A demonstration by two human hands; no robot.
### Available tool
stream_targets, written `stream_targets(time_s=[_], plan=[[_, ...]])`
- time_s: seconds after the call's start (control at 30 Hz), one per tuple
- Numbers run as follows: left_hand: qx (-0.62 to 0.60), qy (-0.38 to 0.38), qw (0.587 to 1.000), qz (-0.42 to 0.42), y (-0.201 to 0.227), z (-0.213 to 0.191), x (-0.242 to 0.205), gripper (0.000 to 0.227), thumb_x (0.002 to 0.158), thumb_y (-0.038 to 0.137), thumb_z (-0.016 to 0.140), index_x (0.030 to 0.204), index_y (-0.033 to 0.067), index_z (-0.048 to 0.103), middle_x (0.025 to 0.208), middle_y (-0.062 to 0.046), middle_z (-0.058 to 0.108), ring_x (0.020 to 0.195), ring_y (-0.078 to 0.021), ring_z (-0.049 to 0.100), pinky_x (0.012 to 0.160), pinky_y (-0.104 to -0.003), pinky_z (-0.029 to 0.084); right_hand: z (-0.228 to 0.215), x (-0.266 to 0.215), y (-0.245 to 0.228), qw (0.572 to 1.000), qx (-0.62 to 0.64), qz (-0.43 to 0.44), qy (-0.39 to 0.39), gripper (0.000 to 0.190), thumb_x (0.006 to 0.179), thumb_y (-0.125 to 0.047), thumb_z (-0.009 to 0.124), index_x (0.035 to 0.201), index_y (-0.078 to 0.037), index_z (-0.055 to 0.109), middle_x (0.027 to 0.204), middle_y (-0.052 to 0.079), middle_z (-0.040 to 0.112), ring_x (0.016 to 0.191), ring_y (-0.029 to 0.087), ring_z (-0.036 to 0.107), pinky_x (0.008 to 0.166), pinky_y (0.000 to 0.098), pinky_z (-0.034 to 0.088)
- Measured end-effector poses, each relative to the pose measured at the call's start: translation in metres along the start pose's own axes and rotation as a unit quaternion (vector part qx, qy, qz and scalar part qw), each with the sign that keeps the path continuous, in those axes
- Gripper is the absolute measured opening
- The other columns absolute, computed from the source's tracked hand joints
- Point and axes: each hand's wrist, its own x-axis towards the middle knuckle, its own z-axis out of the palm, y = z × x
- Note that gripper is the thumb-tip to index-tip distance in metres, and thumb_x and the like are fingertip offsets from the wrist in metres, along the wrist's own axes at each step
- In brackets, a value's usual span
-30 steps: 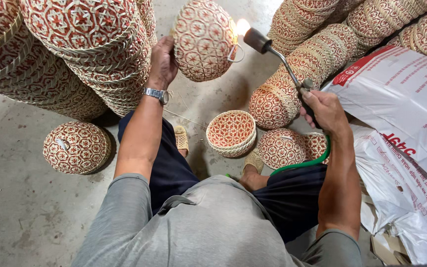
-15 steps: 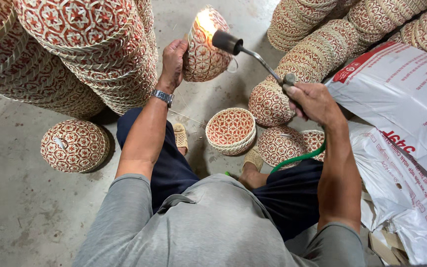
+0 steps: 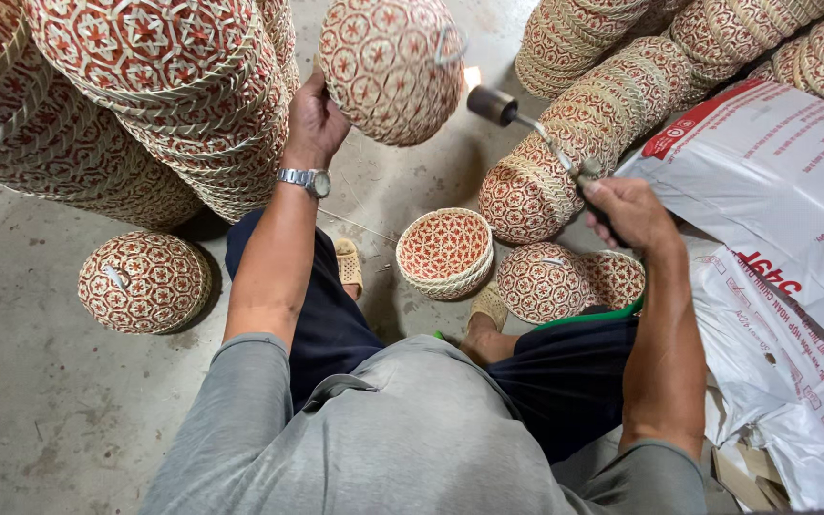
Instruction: The person sits on the floor and uses a handheld blowtorch to apply heat to the surface of patterned woven baskets. They pick up each basket, rotate it to treat different sides, and then place it back down, repeating the process for multiple units.
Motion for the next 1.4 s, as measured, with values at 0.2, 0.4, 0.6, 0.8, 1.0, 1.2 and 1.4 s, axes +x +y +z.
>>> stream_targets(time_s=[0.2,0.4,0.6,0.8,1.0,1.2,1.4], plan=[[0.047,0.013,0.994,0.094,-0.029,-0.039,0.023,0.039,0.109,0.025,0.045,0.132,-0.0058,0.053,0.129,-0.020,0.064,0.120,-0.0314,0.065,0.111,-0.048,0.053,0.033,-0.017,-0.012,0.993,-0.062,-0.078,-0.062,0.033,0.102,-0.029,0.060,0.088,-0.002,0.073,0.063,0.003,0.063,0.047,0.008,0.054,0.041,0.0271,0.043],[0.164,-0.029,0.980,0.112,-0.053,-0.035,0.010,0.035,0.107,0.026,0.050,0.122,-0.0044,0.059,0.119,-0.017,0.069,0.109,-0.0259,0.069,0.101,-0.043,0.058,0.037,-0.008,-0.040,0.982,-0.091,-0.162,-0.020,0.040,0.110,-0.030,0.057,0.087,0.000,0.070,0.061,0.005,0.059,0.049,0.009,0.052,0.045,0.0265,0.042],[0.244,-0.036,0.963,0.111,-0.025,0.010,-0.033,0.026,0.107,0.026,0.058,0.110,0.0008,0.064,0.101,-0.008,0.069,0.092,-0.0167,0.067,0.087,-0.033,0.057,0.024,-0.001,-0.008,0.983,0.110,-0.139,0.050,0.029,0.110,-0.027,0.056,0.093,-0.004,0.060,0.072,0.004,0.062,0.051,0.008,0.053,0.042,0.0249,0.042],[0.194,-0.092,0.956,0.202,0.025,0.056,-0.121,0.014,0.108,0.016,0.069,0.106,0.0041,0.063,0.093,0.000,0.064,0.086,-0.0100,0.058,0.081,-0.028,0.052,0.027,0.017,0.043,0.972,0.134,-0.156,0.113,0.035,0.116,-0.024,0.052,0.090,-0.002,0.057,0.074,0.008,0.061,0.051,0.013,0.052,0.043,0.0286,0.042],[0.155,-0.075,0.922,0.348,0.106,0.054,-0.284,0.041,0.109,0.023,0.064,0.144,0.0024,0.056,0.141,-0.011,0.065,0.129,-0.0229,0.063,0.116,-0.042,0.053,0.030,0.023,0.065,0.972,0.128,-0.171,0.099,0.032,0.119,-0.023,0.053,0.096,-0.002,0.056,0.079,0.008,0.061,0.056,0.013,0.052,0.048,0.0287,0.043],[0.148,0.016,0.855,0.496,0.179,-0.082,-0.414,0.042,0.117,0.030,0.052,0.156,0.0156,0.045,0.153,-0.002,0.055,0.139,-0.0209,0.051,0.122,-0.042,0.041,0.029,0.030,0.077,0.971,0.136,-0.193,0.046,0.041,0.124,-0.023,0.053,0.090,0.000,0.050,0.076,0.011,0.059,0.055,0.016,0.051,0.048,0.0304,0.042],[-0.067,0.224,0.791,0.565,0.167,-0.248,-0.434,0.051,0.106,0.031,0.040,0.150,0.0048,0.043,0.149,-0.021,0.053,0.137,-0.0361,0.051,0.116,-0.058,0.044,0.029,0.034,0.083,0.973,0.086,-0.209,0.040,0.043,0.125,-0.025,0.050,0.091,0.001,0.050,0.079,0.013,0.059,0.056,0.017,0.051,0.050,0.0299,0.042]])
